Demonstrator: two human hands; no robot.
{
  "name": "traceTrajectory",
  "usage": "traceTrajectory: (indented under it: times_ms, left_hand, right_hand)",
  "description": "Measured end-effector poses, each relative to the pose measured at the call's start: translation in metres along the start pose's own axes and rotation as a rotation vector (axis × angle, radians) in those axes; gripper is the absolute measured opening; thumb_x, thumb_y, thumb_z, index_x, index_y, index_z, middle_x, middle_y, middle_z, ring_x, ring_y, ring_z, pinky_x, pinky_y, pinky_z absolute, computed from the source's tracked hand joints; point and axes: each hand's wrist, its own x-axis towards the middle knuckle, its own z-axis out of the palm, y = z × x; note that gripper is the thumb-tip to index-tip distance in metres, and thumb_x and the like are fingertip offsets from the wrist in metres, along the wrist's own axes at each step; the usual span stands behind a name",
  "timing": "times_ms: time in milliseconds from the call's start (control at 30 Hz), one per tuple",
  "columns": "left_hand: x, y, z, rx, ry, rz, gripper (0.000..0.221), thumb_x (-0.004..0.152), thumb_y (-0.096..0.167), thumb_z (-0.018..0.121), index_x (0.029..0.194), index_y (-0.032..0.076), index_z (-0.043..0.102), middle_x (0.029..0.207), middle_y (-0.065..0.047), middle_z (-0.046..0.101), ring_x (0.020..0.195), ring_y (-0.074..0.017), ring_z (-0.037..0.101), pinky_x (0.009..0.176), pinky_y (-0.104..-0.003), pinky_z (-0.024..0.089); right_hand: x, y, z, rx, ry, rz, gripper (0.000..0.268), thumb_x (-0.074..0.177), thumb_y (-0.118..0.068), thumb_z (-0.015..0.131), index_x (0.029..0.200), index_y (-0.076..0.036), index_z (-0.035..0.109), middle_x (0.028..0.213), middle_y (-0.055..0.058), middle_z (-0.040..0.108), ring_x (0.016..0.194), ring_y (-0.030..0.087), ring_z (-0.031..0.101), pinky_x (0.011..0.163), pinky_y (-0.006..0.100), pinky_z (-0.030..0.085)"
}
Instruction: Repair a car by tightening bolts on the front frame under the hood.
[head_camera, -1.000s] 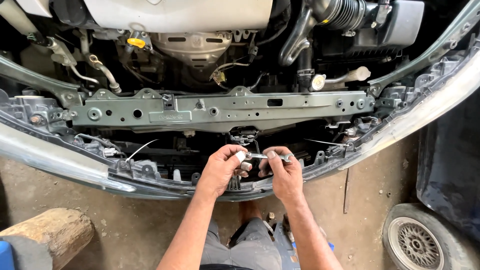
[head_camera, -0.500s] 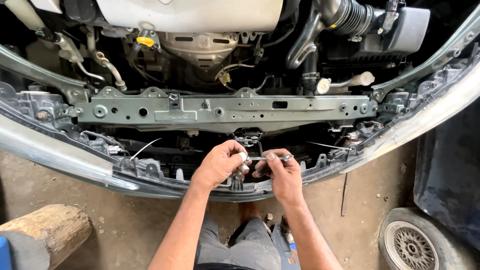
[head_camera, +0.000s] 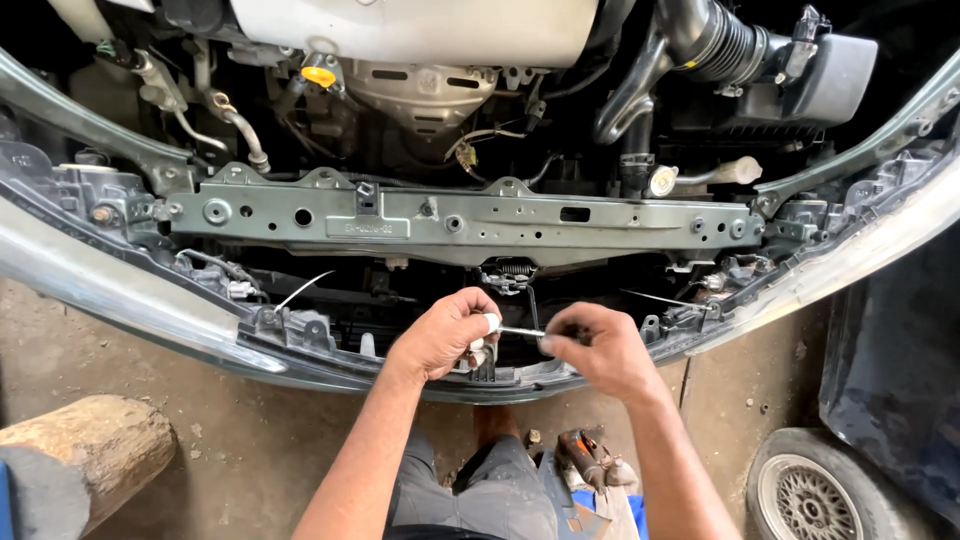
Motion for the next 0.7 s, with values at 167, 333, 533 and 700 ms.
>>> traceTrajectory:
  times_ms: [167,333,533,700]
  left_hand:
    - [0.007,0.001,0.008,0.04,-0.002,0.008,0.009,0.092,0.013,0.07,0.096,0.007,0.064,0.078,-0.005,0.067,0.058,-0.01,0.058,0.047,-0.028,0.049]
    - [0.01,0.007,0.015,0.042,0.067,0.026,0.011,0.092,0.015,0.069,0.098,0.006,0.065,0.081,-0.005,0.068,0.061,-0.0093,0.061,0.048,-0.029,0.05]
    - [0.023,0.001,0.015,0.045,0.109,0.038,0.013,0.093,0.016,0.067,0.1,0.006,0.066,0.081,-0.005,0.068,0.055,-0.0098,0.056,0.048,-0.029,0.05]
    - [0.03,0.001,0.021,0.025,0.173,0.027,0.014,0.094,0.018,0.067,0.101,0.006,0.065,0.079,-0.006,0.068,0.052,-0.0105,0.055,0.045,-0.03,0.049]
  right_hand:
    - [0.002,-0.037,0.01,-0.296,-0.162,-0.159,0.03,0.081,-0.009,0.076,0.111,-0.009,0.075,0.093,0.009,0.076,0.081,0.021,0.071,0.072,0.034,0.058]
    - [0.003,-0.038,0.018,-0.354,-0.149,-0.234,0.029,0.087,-0.01,0.069,0.115,-0.012,0.075,0.096,0.01,0.074,0.085,0.025,0.073,0.073,0.034,0.058]
    - [0.006,-0.026,0.025,-0.315,-0.064,-0.216,0.03,0.088,-0.009,0.068,0.119,-0.01,0.071,0.096,0.01,0.072,0.082,0.024,0.073,0.072,0.034,0.058]
    - [0.014,-0.026,0.022,-0.366,-0.046,-0.194,0.032,0.088,-0.009,0.068,0.119,-0.011,0.072,0.089,0.01,0.069,0.074,0.024,0.069,0.066,0.035,0.056]
